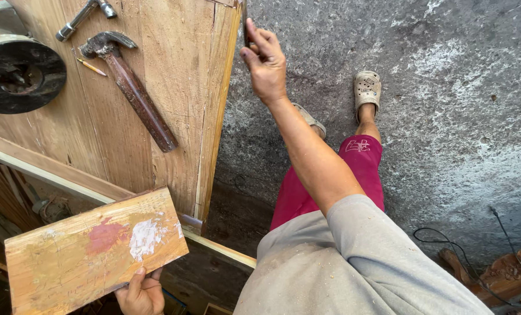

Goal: The person scoops wood filler from a can with a knife, mixes it on a wooden board, then spreads the filler over a carved wooden furniture component, working the filler into the surface before setting the board down on a workbench.

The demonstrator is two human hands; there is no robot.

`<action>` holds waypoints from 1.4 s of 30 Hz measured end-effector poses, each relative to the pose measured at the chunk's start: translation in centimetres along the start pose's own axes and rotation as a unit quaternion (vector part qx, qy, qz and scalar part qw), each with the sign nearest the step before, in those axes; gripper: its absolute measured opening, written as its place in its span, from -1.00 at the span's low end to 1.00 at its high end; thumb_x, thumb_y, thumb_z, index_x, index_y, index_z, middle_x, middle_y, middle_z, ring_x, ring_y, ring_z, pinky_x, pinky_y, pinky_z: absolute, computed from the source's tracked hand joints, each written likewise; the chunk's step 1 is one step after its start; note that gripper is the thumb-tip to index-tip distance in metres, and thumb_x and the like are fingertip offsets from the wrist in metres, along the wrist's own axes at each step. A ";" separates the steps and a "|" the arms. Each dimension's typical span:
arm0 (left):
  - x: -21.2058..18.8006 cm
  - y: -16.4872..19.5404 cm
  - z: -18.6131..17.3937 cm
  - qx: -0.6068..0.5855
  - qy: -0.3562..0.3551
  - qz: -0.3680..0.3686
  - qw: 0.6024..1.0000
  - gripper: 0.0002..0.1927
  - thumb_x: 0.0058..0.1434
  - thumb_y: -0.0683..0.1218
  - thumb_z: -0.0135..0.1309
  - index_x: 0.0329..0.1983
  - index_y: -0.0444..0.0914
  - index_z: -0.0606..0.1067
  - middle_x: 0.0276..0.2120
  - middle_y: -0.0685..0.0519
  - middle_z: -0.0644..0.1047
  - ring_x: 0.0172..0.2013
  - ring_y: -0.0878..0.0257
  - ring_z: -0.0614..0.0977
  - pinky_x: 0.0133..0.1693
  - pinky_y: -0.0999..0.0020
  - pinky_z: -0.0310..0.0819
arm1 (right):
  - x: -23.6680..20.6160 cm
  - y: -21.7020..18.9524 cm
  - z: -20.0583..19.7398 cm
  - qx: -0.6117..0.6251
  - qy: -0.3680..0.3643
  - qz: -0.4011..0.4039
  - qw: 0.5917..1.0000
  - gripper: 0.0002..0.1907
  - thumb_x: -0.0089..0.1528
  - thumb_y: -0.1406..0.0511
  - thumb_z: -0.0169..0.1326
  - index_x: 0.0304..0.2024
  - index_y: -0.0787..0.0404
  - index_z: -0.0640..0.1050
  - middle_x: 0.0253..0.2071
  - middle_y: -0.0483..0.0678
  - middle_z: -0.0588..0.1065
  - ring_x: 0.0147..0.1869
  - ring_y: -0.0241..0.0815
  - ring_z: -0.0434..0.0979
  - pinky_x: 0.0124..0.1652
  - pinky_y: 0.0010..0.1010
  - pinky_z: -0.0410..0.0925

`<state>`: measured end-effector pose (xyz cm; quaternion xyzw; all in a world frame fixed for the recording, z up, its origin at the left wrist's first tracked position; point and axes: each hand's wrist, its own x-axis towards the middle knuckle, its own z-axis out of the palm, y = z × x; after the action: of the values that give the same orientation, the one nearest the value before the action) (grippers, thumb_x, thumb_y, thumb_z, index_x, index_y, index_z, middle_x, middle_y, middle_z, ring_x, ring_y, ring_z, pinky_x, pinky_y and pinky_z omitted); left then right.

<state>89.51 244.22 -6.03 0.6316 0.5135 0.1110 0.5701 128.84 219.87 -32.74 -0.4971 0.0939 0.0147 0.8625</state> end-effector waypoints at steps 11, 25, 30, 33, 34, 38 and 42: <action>0.1 0.1 0.0 -0.037 -0.002 0.001 0.999 -0.20 0.29 -0.42 -0.21 0.62 -0.19 0.09 0.42 -0.22 0.29 0.33 -0.14 0.44 0.15 -0.27 0.48 | 0.5 -0.3 -1.7 0.095 -0.045 0.010 0.994 -0.47 0.40 0.63 0.03 0.35 0.11 0.49 0.18 -0.13 0.40 -0.02 -0.34 0.51 0.01 -0.43 0.52; 0.2 -0.2 -0.4 -0.028 -0.007 0.008 1.000 -0.22 0.27 -0.44 -0.21 0.60 -0.25 0.11 0.38 -0.22 0.33 0.29 -0.13 0.49 0.08 -0.20 0.56 | 1.3 -0.4 -2.7 0.062 -0.065 0.044 0.995 -0.68 0.43 0.50 0.01 0.21 0.21 0.57 0.00 -0.11 0.53 -0.03 -0.30 0.61 0.02 -0.37 0.53; 0.4 -0.2 -0.5 -0.028 -0.015 0.004 0.999 -0.23 0.27 -0.42 -0.21 0.59 -0.24 0.11 0.37 -0.21 0.34 0.28 -0.13 0.48 0.07 -0.20 0.55 | 0.6 -0.4 -2.7 0.142 -0.027 0.108 0.984 -0.69 0.45 0.47 0.00 0.23 0.21 0.55 -0.12 -0.10 0.58 -0.09 -0.29 0.61 -0.03 -0.36 0.53; 0.3 -0.2 -0.6 -0.006 0.010 -0.002 1.000 -0.24 0.28 -0.41 -0.20 0.58 -0.24 0.11 0.36 -0.22 0.35 0.27 -0.14 0.48 0.07 -0.19 0.54 | 0.5 0.0 -2.1 0.140 -0.019 0.109 0.984 -0.65 0.45 0.47 0.01 0.28 0.18 0.53 -0.11 -0.12 0.57 -0.09 -0.31 0.60 -0.03 -0.39 0.53; 0.2 -0.2 -0.7 -0.008 0.009 -0.002 1.000 -0.25 0.29 -0.41 -0.20 0.58 -0.26 0.11 0.36 -0.23 0.35 0.28 -0.15 0.48 0.08 -0.20 0.54 | 0.6 0.1 -1.8 0.137 -0.024 0.106 0.985 -0.64 0.45 0.47 0.02 0.28 0.17 0.54 -0.11 -0.11 0.57 -0.07 -0.32 0.60 -0.01 -0.39 0.54; 0.1 -0.2 -0.7 -0.005 0.004 0.003 1.000 -0.26 0.30 -0.41 -0.20 0.58 -0.29 0.11 0.36 -0.24 0.34 0.28 -0.16 0.48 0.09 -0.20 0.54 | 0.6 0.4 -0.8 0.071 -0.028 0.033 0.997 -0.52 0.36 0.54 0.18 0.30 0.13 0.52 0.04 -0.18 0.51 -0.19 -0.42 0.45 -0.11 -0.48 0.48; 0.3 -0.3 -0.5 -0.030 0.004 0.005 1.000 -0.23 0.28 -0.42 -0.19 0.58 -0.24 0.11 0.36 -0.20 0.34 0.27 -0.12 0.48 0.09 -0.21 0.54 | 0.9 0.1 -1.2 0.073 0.014 0.022 0.997 -0.48 0.32 0.57 0.17 0.29 0.09 0.52 0.06 -0.16 0.54 -0.08 -0.37 0.53 -0.08 -0.50 0.47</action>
<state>89.12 244.75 -6.23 0.6166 0.5092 0.1314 0.5859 129.55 218.80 -33.55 -0.4310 0.1176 0.0194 0.8944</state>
